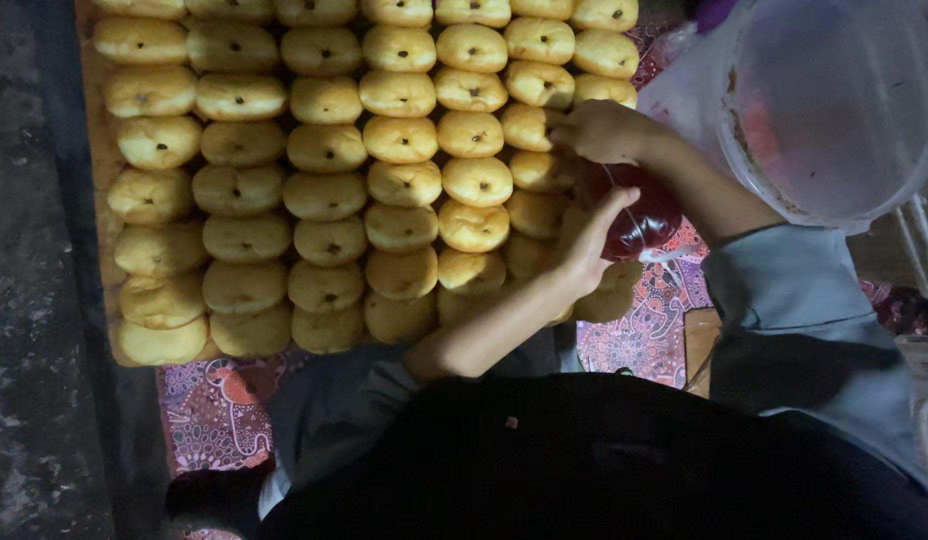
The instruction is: The person sits cross-legged and uses a piping bag to fill rows of small round pastries with a red filling. They systematically move across the tray, squeezing the bag to inject filling into each pastry.
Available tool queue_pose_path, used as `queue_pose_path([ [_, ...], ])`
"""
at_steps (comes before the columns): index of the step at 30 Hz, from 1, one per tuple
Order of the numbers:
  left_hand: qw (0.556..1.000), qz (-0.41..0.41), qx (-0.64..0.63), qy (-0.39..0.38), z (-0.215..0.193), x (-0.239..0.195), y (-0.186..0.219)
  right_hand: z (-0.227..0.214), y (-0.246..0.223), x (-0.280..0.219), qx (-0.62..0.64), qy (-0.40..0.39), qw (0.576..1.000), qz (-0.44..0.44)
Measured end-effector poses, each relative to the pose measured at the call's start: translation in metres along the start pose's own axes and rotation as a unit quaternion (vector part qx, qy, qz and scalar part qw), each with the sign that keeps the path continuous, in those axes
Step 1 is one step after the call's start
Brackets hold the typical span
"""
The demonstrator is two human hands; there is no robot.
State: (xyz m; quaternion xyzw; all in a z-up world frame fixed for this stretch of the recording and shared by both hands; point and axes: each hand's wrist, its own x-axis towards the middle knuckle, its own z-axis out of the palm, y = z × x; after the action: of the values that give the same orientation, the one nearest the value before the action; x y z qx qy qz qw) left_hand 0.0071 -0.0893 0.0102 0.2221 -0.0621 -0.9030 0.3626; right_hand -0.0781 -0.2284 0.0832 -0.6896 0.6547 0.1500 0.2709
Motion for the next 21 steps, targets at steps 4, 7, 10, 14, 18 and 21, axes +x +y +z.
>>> queue_pose_path([
  [4,0.999,-0.025,0.015,-0.04,0.006,0.001,-0.02,-0.018,0.008,-0.025,0.006,-0.077,0.995,-0.064],
  [7,0.999,0.002,0.018,-0.042,0.014,-0.005,-0.028,-0.025,0.013,-0.046,0.086,-0.032,0.988,-0.122],
  [10,0.999,0.039,0.027,-0.016,0.025,-0.009,-0.032,-0.024,0.011,-0.055,0.121,0.003,0.983,-0.135],
  [14,0.999,0.049,0.006,-0.011,0.031,-0.007,-0.033,-0.02,0.005,-0.053,0.103,0.004,0.988,-0.114],
  [18,0.992,0.122,0.017,-0.015,0.028,0.003,-0.026,-0.025,0.005,-0.046,0.198,0.046,0.962,-0.181],
  [21,0.984,0.174,0.029,0.001,0.025,0.011,-0.018,-0.029,0.007,-0.035,0.173,0.056,0.971,-0.153],
])
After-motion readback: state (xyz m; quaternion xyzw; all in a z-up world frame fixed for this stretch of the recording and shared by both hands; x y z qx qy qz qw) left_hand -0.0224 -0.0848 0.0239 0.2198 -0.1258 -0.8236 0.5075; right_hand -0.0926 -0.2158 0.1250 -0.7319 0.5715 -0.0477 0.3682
